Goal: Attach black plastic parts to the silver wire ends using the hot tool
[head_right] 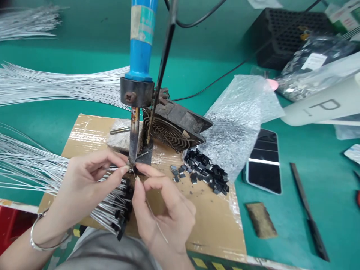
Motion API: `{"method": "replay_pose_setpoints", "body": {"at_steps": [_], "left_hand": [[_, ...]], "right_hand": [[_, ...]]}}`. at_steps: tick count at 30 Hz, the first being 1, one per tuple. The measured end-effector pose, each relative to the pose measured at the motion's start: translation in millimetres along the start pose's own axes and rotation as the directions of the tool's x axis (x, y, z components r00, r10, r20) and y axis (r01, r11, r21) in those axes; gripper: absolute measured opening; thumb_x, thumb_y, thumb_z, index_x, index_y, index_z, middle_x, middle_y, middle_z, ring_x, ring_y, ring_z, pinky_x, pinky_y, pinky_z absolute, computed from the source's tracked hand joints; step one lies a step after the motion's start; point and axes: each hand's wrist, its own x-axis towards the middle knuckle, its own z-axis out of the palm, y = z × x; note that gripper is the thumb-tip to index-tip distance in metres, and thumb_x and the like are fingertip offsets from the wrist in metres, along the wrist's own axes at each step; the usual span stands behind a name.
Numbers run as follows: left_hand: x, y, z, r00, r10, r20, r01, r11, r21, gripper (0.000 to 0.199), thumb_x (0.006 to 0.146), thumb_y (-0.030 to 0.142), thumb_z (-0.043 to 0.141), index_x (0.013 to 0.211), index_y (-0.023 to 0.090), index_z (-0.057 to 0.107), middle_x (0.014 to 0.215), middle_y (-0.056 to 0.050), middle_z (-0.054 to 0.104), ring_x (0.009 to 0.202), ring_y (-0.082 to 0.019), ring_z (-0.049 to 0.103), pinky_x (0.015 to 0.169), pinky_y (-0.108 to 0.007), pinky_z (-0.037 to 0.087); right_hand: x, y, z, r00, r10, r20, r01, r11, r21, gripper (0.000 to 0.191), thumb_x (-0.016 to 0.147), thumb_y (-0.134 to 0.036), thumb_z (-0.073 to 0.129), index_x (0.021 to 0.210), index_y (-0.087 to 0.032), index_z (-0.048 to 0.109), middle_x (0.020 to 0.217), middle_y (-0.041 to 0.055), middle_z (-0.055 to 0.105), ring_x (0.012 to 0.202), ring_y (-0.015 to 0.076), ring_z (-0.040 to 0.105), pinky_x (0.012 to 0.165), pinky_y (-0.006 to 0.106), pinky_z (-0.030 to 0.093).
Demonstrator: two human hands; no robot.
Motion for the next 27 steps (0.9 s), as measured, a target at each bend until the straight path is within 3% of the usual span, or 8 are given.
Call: {"method": "replay_pose_setpoints", "body": {"at_steps": [15,27], "left_hand": [[0.2,1.0,-0.8,1.000,0.002,-0.006,-0.002,1.000,0.012,0.014,0.083,0.021,0.061,0.074,0.018,0.071,0.082,-0.005,0.080,0.075,-0.020,0.072,0.056,-0.027,0.046],[2.6,2.6,-0.7,1.000,-0.026,-0.005,0.026,0.999,0.019,0.013,0.080,0.023,0.060,0.071,0.018,0.069,0.083,-0.008,0.080,0.076,-0.022,0.073,0.059,-0.028,0.049]], "right_hand": [[-1.7,-1.2,0.9,1.000,0.023,-0.004,-0.023,1.000,-0.002,0.019,0.093,-0.016,0.074,0.079,-0.024,0.065,0.107,0.0022,0.084,0.102,0.0176,0.081,0.089,0.026,0.060],[-0.3,-1.2,1.4,1.000,0.019,0.002,-0.019,1.000,-0.013,0.018,0.094,-0.017,0.072,0.079,-0.023,0.065,0.106,0.0061,0.084,0.098,0.0220,0.081,0.087,0.034,0.064]]}}
